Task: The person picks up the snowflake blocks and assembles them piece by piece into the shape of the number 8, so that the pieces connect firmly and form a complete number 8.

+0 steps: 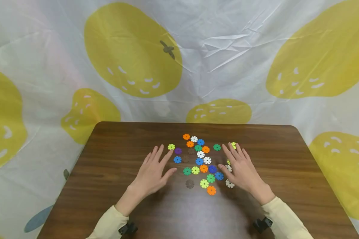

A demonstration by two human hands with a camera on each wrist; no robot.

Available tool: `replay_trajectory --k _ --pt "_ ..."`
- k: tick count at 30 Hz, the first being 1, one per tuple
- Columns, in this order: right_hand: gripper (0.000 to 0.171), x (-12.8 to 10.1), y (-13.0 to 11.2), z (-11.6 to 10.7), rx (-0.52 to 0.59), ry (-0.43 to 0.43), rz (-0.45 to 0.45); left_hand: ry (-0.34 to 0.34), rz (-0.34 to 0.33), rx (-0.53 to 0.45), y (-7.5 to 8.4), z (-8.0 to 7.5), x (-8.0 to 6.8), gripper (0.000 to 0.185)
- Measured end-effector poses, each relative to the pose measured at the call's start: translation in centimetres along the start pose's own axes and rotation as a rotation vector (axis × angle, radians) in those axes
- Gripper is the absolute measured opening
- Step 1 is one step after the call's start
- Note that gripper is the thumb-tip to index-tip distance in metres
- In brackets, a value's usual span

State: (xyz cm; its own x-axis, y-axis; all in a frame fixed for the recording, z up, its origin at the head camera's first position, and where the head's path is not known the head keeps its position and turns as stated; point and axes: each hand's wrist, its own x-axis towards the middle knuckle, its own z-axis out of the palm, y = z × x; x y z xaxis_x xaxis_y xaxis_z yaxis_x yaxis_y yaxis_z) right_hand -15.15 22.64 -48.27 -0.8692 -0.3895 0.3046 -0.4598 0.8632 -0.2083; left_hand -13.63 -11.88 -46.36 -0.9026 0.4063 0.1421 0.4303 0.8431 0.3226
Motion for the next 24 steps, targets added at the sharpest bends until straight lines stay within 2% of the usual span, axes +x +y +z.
replay_trajectory --k 5,11,18,24 --pt "0.061 -0.4 0.7 0.3 0.009 0.07 -0.04 0.004 0.019 -0.042 0.5 0.6 0.7 0.061" --pt "0.048 -0.9 1.4 1.0 -0.004 0.116 -0.057 0.014 0.118 -0.098 2.0 2.3 1.8 0.043" --pt "0.05 -1.6 1.7 1.9 -0.005 0.113 -0.051 -0.076 0.177 -0.123 5.0 4.8 3.0 0.037" --pt "0.049 -1.8 1.8 2.3 0.033 0.04 0.01 -0.143 0.25 -0.102 7.9 7.3 3.8 0.037"
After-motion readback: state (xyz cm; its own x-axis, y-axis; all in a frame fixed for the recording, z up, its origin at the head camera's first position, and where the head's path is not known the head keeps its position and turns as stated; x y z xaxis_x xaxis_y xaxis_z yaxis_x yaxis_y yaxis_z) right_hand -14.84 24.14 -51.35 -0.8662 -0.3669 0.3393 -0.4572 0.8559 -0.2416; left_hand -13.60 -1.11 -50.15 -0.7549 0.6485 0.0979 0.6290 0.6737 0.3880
